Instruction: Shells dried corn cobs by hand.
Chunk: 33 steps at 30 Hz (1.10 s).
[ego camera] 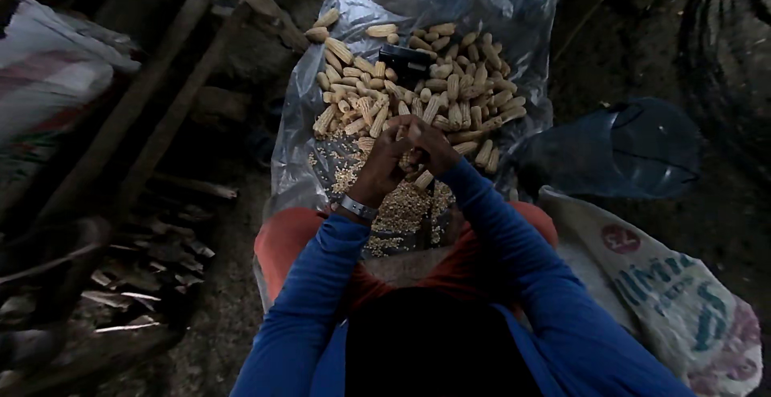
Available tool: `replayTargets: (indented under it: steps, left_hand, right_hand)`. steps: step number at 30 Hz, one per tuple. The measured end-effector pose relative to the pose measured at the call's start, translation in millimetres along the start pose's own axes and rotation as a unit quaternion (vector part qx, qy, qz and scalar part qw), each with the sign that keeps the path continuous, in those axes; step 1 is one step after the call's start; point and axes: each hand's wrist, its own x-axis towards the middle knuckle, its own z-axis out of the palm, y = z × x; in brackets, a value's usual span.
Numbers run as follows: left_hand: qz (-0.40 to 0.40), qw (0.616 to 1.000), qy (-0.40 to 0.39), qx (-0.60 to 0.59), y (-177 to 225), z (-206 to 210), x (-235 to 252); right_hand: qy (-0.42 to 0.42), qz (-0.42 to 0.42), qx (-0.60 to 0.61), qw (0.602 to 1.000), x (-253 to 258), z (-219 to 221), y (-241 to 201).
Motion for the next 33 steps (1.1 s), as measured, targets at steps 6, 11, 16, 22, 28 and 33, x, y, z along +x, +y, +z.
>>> replayTargets:
  steps: [6,11,16,22,28,33]
  left_hand:
    - [-0.066,0.992,0.112,0.001,16,16,5]
    - [-0.003,0.997,-0.022,0.073,-2,-16,-17]
    - [0.0,0.994,-0.069,0.082,12,0,0]
    - [-0.021,0.999,0.011,0.049,11,0,-3]
    - [-0.048,0.992,0.067,0.09,-2,-1,-14]
    - [-0.005,0.993,-0.043,0.114,-2,-9,-15]
  right_hand:
    - [0.005,-0.025,-0.114,0.993,1,4,5]
    - [0.078,0.02,-0.066,0.995,2,11,3]
    - [0.051,0.049,0.066,0.995,7,0,1]
    - [-0.047,0.003,0.03,0.998,-1,-2,3]
    - [0.075,-0.048,-0.106,0.99,-1,18,8]
    - [0.127,-0.019,-0.065,0.99,3,12,12]
